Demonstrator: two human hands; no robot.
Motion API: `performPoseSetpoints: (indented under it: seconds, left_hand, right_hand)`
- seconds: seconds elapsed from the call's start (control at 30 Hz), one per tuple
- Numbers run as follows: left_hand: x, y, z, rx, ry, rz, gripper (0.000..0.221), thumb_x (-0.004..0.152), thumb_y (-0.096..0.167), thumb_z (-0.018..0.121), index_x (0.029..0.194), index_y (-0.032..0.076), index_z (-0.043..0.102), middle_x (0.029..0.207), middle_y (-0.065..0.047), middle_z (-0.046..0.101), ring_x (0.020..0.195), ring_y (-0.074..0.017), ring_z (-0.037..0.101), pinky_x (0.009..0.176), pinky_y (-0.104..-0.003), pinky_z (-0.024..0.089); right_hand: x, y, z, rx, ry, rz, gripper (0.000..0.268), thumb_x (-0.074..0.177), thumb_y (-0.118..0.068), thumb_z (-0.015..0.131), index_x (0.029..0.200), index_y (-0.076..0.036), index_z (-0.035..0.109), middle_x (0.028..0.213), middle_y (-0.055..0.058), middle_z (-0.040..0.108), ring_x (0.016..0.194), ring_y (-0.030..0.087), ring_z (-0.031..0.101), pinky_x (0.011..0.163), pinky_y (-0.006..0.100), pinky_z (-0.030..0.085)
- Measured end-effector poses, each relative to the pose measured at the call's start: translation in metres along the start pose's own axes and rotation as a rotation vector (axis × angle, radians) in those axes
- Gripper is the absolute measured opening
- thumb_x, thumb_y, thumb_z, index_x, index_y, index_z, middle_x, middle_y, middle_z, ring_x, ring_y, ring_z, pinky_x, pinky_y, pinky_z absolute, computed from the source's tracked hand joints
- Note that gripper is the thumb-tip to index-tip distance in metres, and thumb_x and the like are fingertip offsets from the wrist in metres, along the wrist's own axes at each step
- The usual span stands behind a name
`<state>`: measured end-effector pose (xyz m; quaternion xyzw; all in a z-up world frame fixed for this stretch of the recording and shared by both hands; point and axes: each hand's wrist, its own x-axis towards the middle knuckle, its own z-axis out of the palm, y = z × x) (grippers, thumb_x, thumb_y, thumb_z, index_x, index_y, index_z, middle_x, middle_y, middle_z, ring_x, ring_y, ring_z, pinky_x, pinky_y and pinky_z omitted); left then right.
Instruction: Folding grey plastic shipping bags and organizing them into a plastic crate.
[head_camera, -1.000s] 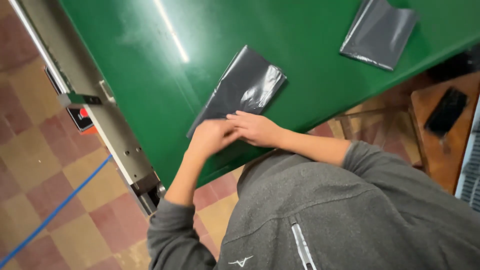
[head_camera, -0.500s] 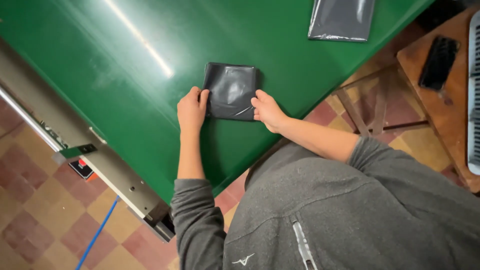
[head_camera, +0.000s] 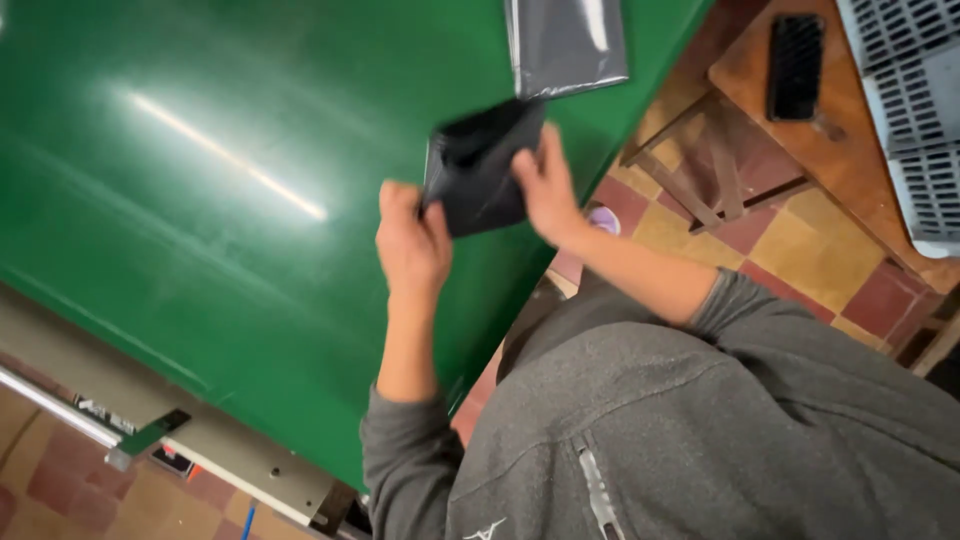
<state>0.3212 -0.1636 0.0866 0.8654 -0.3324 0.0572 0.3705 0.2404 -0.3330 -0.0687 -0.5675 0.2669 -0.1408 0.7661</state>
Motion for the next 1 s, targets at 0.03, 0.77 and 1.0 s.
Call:
performPoseSetpoints:
  seconds: [0.03,0.77,1.0]
  left_hand:
    - [0.02,0.007,0.024,-0.066,0.045,-0.07,0.016,0.101,0.01,0.063,0.111,0.005,0.052,0.1,-0.018,0.056,0.085,-0.0419,0.061,0.074,-0.046,0.053]
    - [0.134,0.005,0.261,0.617,0.083,-0.323,0.03,0.099,0.036,0.062,0.109,0.009,0.053,0.107,-0.01,0.063,0.099,-0.0343,0.065,0.067,-0.047,0.056]
    - [0.152,-0.017,0.258,0.398,-0.056,-0.397,0.045,0.086,0.031,0.075,0.118,0.003,0.057,0.115,-0.019,0.059,0.107,-0.0427,0.054,0.083,-0.056,0.048]
  right_hand:
    - [0.016,-0.039,-0.012,-0.09,0.088,-0.247,0.033,0.115,-0.018,0.057,0.141,0.0,0.046,0.108,0.01,0.057,0.097,0.019,0.054,0.086,0.033,0.048]
    - [0.171,-0.086,-0.127,-1.247,0.329,-0.579,0.067,0.086,-0.025,0.075,0.141,0.001,0.047,0.109,0.013,0.059,0.1,0.032,0.055,0.082,0.046,0.044]
    - [0.174,-0.125,-0.138,-1.189,0.277,-0.529,0.075,0.081,-0.025,0.077,0.144,-0.001,0.047,0.118,0.012,0.057,0.111,0.033,0.053,0.09,0.047,0.042]
